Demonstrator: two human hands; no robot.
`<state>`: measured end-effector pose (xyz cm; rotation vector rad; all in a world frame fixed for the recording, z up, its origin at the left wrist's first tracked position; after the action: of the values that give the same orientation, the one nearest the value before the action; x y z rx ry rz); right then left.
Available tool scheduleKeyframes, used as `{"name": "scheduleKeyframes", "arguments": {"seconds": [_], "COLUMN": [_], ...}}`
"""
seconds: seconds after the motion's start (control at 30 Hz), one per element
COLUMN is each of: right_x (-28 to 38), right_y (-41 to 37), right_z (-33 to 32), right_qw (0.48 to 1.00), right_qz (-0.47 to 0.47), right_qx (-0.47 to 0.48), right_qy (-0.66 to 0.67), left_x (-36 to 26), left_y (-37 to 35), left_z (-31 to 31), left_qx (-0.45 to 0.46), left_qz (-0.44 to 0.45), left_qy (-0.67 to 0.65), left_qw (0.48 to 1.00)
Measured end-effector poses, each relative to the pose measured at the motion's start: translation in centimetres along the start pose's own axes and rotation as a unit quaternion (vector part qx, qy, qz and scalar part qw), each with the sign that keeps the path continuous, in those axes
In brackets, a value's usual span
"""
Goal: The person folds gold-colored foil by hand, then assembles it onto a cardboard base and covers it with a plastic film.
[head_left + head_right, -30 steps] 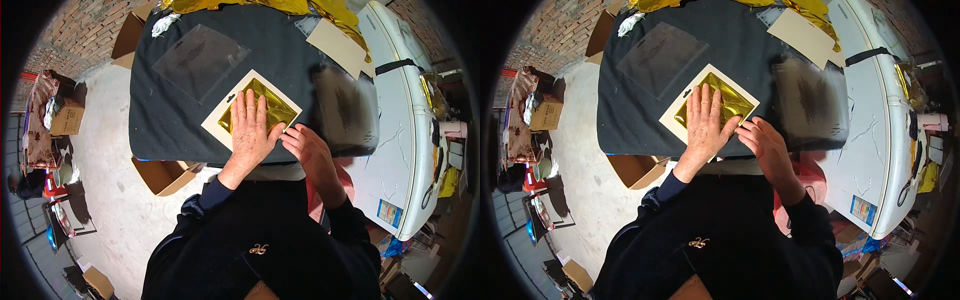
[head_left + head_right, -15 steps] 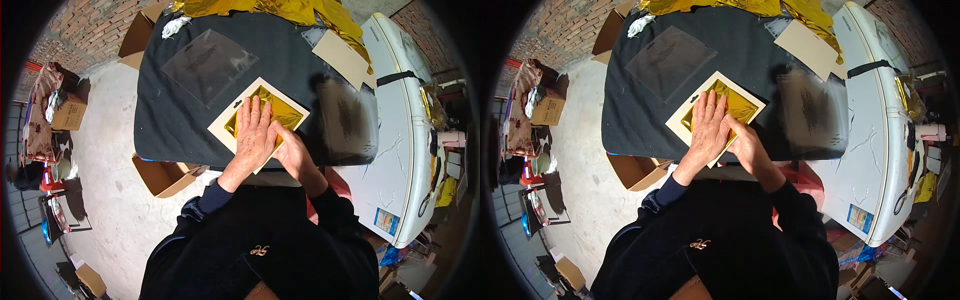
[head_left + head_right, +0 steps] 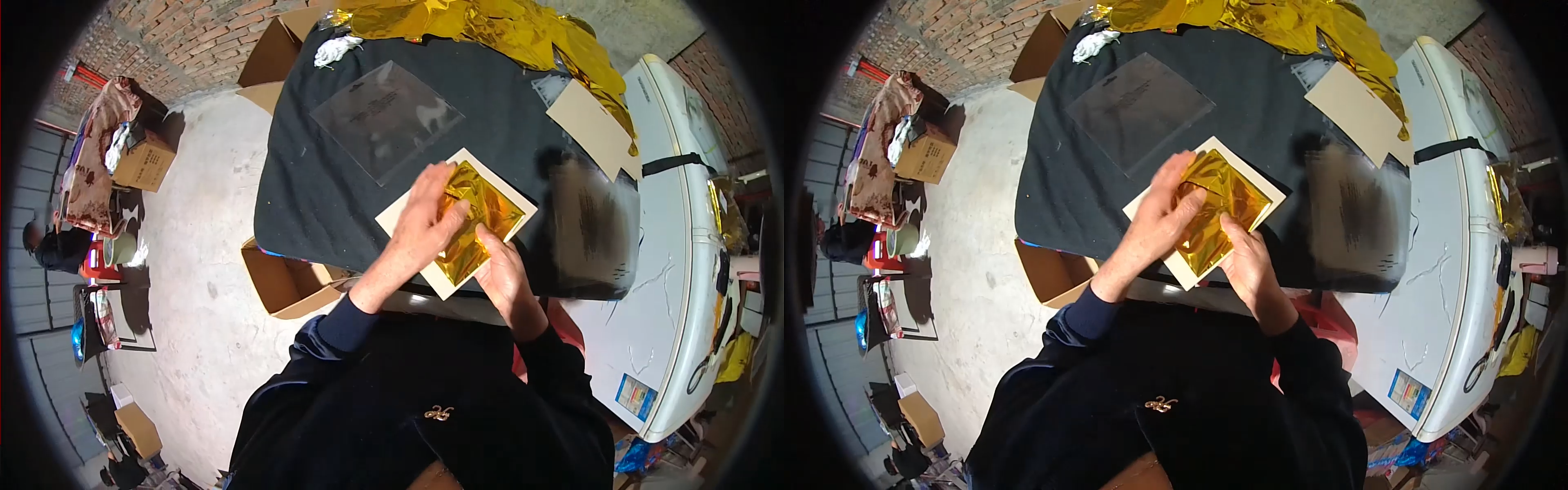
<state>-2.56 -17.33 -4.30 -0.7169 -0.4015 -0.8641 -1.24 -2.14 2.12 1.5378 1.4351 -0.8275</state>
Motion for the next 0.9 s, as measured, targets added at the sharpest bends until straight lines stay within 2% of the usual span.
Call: {"name": "scheduleKeyframes", "arguments": {"seconds": [0.07,0.13,0.2,0.27,0.53,0.63,0.73,0.9], "right_x": [0.2,0.6,1.2,2.4,4.1,4.0,4.2,3.6], "right_y": [-0.2,-0.5,-0.7,-1.0,0.9,1.3,2.1,4.3], "right_z": [0.0,0.3,0.0,0.8,1.6,3.0,3.7,3.2], "right_qw": [1.0,1.0,1.0,1.0,0.999,0.999,0.998,0.998], "right_qz": [0.01,0.005,-0.002,-0.02,-0.015,0.002,0.012,0.055], "right_qx": [0.004,0.007,-0.005,0.004,0.039,0.041,0.055,0.025], "right_qy": [0.007,0.02,0.013,0.008,0.005,0.006,-0.003,-0.028], "left_x": [-1.6,-0.3,2.8,4.0,4.8,3.6,3.6,3.7], "left_y": [1.3,3.7,5.8,6.9,8.1,7.6,7.7,8.6], "left_z": [-3.9,-6.4,-7.6,-8.3,-9.0,-9.0,-8.8,-9.1], "left_qx": [-0.126,-0.151,-0.138,-0.136,-0.146,-0.148,-0.113,-0.063], "left_qz": [0.095,0.087,0.056,0.065,0.078,0.121,0.141,0.143], "left_qy": [0.141,0.248,0.342,0.401,0.378,0.399,0.435,0.433], "left_qw": [0.977,0.953,0.928,0.904,0.911,0.897,0.882,0.888]}}
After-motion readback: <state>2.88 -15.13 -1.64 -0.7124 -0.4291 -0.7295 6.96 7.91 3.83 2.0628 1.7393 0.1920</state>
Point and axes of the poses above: each hand's wrist, its own y-axis towards the middle knuckle, its own z-axis out of the palm, x = y × z, the point moved 9 cm from there along y, towards the middle knuckle, and after that the axes turned 5 degrees about y, right-handed, at the moved point
